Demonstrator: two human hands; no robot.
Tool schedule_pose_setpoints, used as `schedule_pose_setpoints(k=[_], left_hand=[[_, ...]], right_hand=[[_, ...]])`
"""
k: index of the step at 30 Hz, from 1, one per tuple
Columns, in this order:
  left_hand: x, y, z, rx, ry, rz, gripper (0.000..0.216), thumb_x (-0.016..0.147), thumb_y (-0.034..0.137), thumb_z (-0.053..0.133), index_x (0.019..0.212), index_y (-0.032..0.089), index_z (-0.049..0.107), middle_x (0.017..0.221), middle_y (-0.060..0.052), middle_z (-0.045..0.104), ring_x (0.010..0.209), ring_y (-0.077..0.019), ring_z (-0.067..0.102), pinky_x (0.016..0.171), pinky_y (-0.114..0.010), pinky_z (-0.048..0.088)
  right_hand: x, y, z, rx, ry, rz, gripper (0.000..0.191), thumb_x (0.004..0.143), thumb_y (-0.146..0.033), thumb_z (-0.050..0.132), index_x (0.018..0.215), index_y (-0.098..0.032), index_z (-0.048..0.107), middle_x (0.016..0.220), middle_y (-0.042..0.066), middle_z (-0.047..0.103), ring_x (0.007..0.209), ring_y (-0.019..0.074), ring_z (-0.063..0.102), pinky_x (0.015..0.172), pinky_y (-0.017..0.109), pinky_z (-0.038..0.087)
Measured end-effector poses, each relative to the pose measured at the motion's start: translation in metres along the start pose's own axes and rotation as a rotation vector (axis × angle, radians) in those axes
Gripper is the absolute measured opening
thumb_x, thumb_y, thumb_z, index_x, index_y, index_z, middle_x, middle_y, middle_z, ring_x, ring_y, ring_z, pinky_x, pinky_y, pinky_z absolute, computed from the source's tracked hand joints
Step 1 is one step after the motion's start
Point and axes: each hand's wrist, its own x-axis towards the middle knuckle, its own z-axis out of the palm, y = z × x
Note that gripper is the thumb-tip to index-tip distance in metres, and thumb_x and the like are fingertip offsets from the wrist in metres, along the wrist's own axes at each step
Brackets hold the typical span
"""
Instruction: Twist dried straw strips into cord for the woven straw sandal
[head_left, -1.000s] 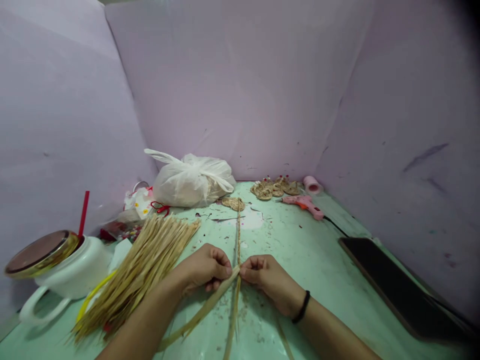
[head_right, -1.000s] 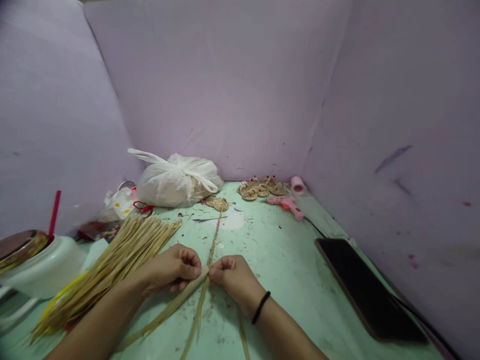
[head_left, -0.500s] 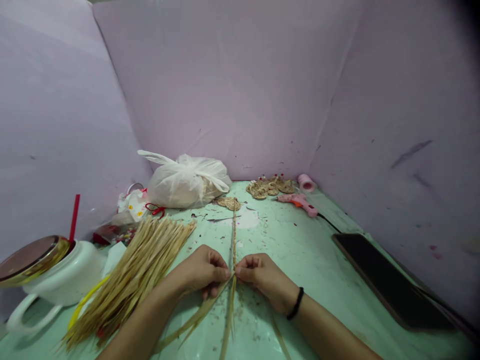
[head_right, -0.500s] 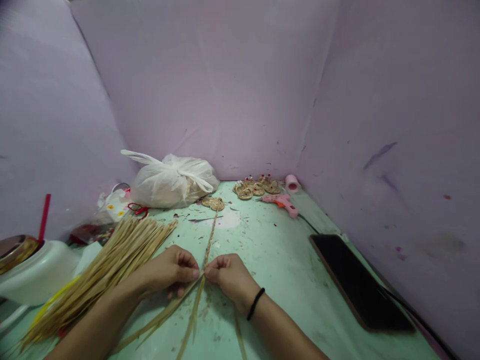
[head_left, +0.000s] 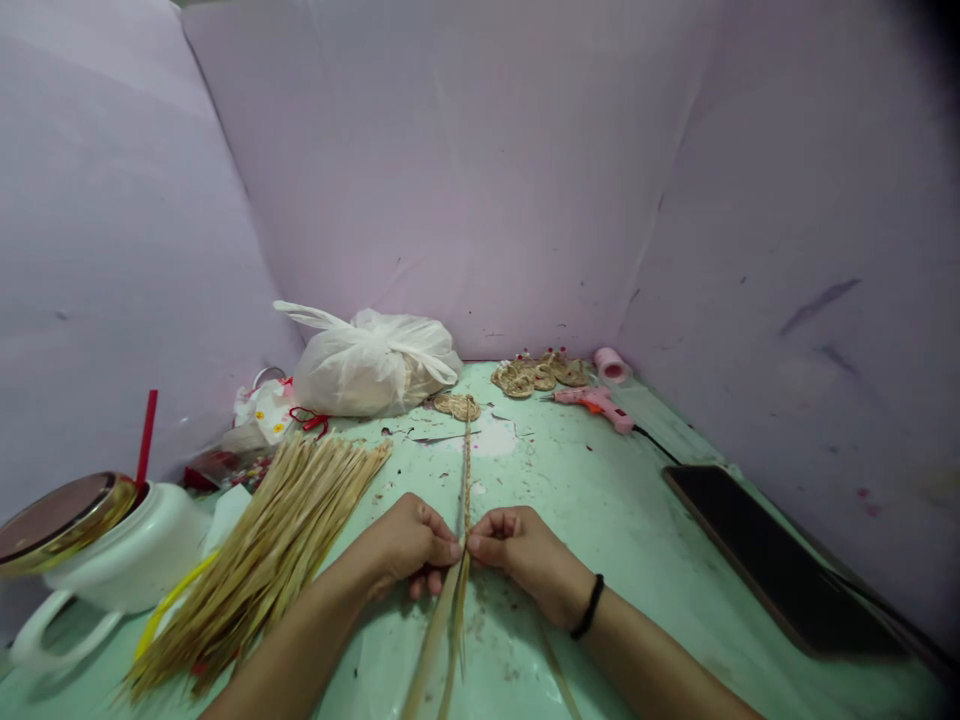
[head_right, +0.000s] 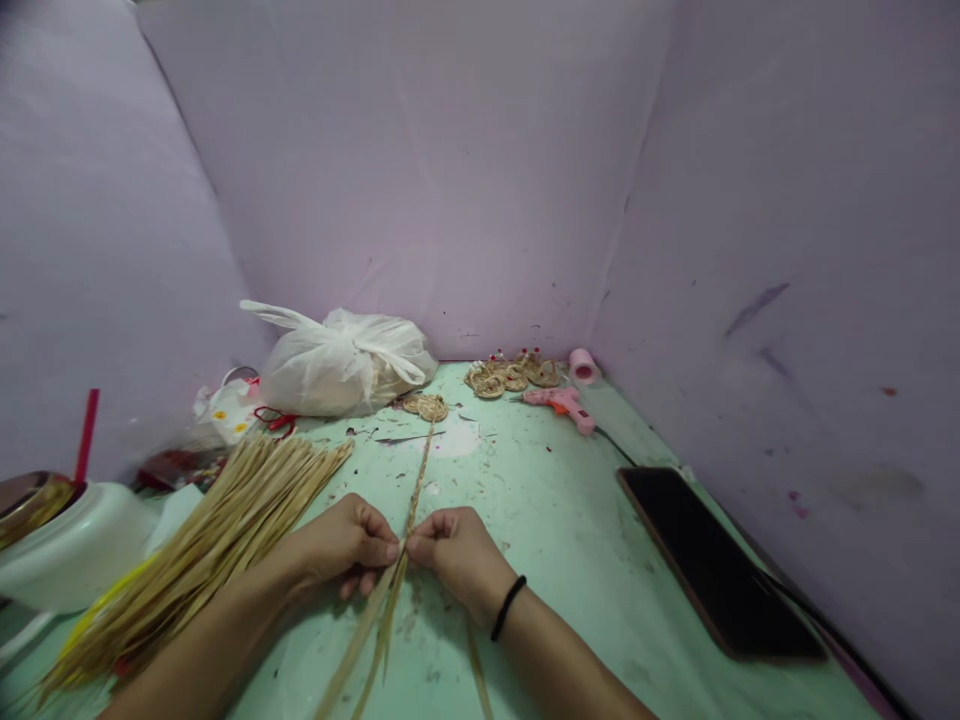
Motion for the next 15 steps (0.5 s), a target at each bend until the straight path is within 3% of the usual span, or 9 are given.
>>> schedule_pose_setpoints(k=[4, 8, 15], left_hand=[[0.0, 0.0042, 0.0073, -0.02, 0.105, -0.007, 0.008, 0.05, 0.018, 0.055, 0.046, 0.011, 0.054, 0.034, 0.002, 0.044, 0.027, -0.0042, 0.03, 0.031, -0.018, 0.015], [-0.0015, 0.008, 0.0101, -0.095, 0.105, 0.035, 0.006, 0.048, 0.014, 0.052, 0.042, 0.012, 0.049, 0.03, 0.006, 0.034, 0.027, -0.0015, 0.022, 0.032, -0.017, 0.011], [-0.0035, 0.0062, 0.0113, -0.15, -0.002, -0.017, 0.016, 0.049, 0.026, 0.057, 0.047, 0.011, 0.053, 0.041, -0.001, 0.051, 0.026, -0.0044, 0.033, 0.027, -0.018, 0.016]], right_hand=[[0.0014, 0.002, 0.0016, -0.001, 0.026, -0.005, 0.009, 0.054, -0.012, 0.058, 0.05, -0.012, 0.051, 0.041, -0.005, 0.044, 0.041, 0.0038, 0.032, 0.045, 0.021, 0.021], [0.0022, 0.003, 0.0023, 0.035, 0.031, -0.002, 0.008, 0.053, -0.012, 0.06, 0.05, -0.012, 0.052, 0.042, -0.005, 0.046, 0.041, 0.0038, 0.033, 0.046, 0.02, 0.023], [-0.0002, 0.0012, -0.0001, 0.078, -0.036, 0.015, 0.009, 0.054, -0.016, 0.06, 0.048, -0.011, 0.055, 0.046, 0.0, 0.052, 0.046, 0.0062, 0.041, 0.049, 0.021, 0.029]])
